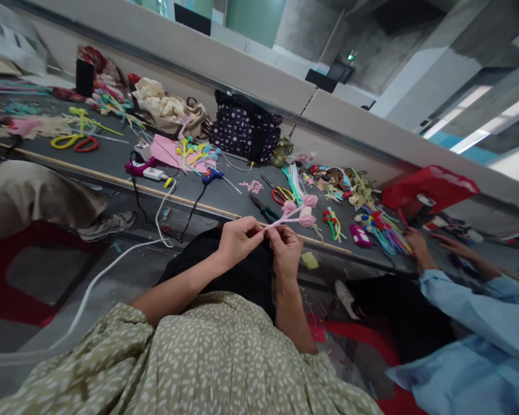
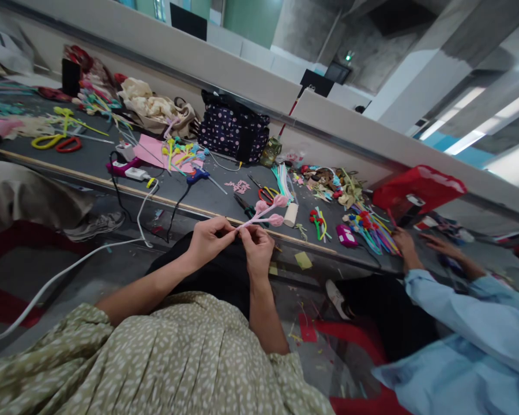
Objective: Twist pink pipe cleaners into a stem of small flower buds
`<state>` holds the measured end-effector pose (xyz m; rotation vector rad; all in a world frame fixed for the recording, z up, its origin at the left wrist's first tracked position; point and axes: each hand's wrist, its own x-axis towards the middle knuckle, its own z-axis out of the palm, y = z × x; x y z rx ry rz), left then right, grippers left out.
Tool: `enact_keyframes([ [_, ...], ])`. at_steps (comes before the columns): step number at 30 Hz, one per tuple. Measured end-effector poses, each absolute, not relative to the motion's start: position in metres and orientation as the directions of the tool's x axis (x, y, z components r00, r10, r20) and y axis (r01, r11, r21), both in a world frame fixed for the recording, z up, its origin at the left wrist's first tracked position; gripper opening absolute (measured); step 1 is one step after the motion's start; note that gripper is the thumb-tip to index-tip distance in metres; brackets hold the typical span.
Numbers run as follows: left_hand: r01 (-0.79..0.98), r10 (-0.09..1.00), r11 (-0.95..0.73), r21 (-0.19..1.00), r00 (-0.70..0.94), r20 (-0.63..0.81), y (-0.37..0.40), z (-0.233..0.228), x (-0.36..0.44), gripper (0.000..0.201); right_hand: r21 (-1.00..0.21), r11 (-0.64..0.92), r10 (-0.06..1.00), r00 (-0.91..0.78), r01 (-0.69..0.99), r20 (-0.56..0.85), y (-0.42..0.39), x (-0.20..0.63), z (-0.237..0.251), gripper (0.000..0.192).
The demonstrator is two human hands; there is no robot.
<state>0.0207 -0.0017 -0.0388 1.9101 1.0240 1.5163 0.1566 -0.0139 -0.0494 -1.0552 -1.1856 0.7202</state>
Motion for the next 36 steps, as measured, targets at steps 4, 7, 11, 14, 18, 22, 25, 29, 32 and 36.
enact_keyframes([
  [4, 0.269, 0.766, -0.638, 0.721, 0.122, 0.632, -0.004, -0.038, 0.022, 0.019, -0.919, 0.393, 0.884, 0.269, 0.02, 0.383, -0.013, 0.156, -0.048, 0.019],
  [7, 0.211, 0.789, -0.614, 0.761, 0.124, 0.602, -0.003, -0.038, 0.023, 0.018, -0.915, 0.403, 0.878, 0.277, 0.008, 0.39, -0.011, 0.155, -0.047, 0.019],
  [11, -0.047, 0.884, -0.421, 0.906, 0.2, 0.422, 0.002, -0.038, 0.02, 0.02, -0.914, 0.405, 0.881, 0.267, -0.001, 0.39, -0.009, 0.158, -0.049, 0.021],
  [14, -0.281, 0.901, -0.11, 0.953, 0.377, 0.215, 0.01, -0.04, 0.014, 0.027, -0.924, 0.382, 0.902, 0.23, -0.027, 0.367, -0.008, 0.162, -0.052, 0.021],
  [18, -0.375, 0.799, 0.305, 0.875, 0.601, -0.021, 0.019, -0.047, 0.007, 0.028, -0.932, 0.356, 0.925, 0.174, -0.076, 0.339, -0.007, 0.166, -0.057, 0.021],
  [22, -0.346, 0.624, 0.531, 0.774, 0.777, -0.081, 0.02, -0.053, 0.005, 0.027, -0.921, 0.37, 0.926, 0.134, -0.123, 0.354, -0.008, 0.168, -0.057, 0.017],
  [25, -0.319, 0.538, 0.596, 0.737, 0.84, -0.072, 0.018, -0.052, 0.006, 0.032, -0.894, 0.418, 0.908, 0.113, -0.163, 0.404, -0.009, 0.169, -0.056, 0.014],
  [29, -0.32, 0.532, 0.605, 0.729, 0.844, -0.072, 0.016, -0.05, 0.007, 0.027, -0.872, 0.44, 0.897, 0.058, -0.213, 0.438, -0.01, 0.17, -0.054, 0.009],
  [32, -0.328, 0.562, 0.587, 0.741, 0.823, -0.081, 0.016, -0.05, 0.007, 0.023, -0.882, 0.42, 0.906, 0.047, -0.215, 0.42, -0.011, 0.17, -0.054, 0.01],
  [36, -0.342, 0.62, 0.529, 0.777, 0.781, -0.078, 0.015, -0.05, 0.008, 0.023, -0.899, 0.379, 0.925, 0.047, -0.222, 0.378, -0.011, 0.171, -0.056, 0.013],
])
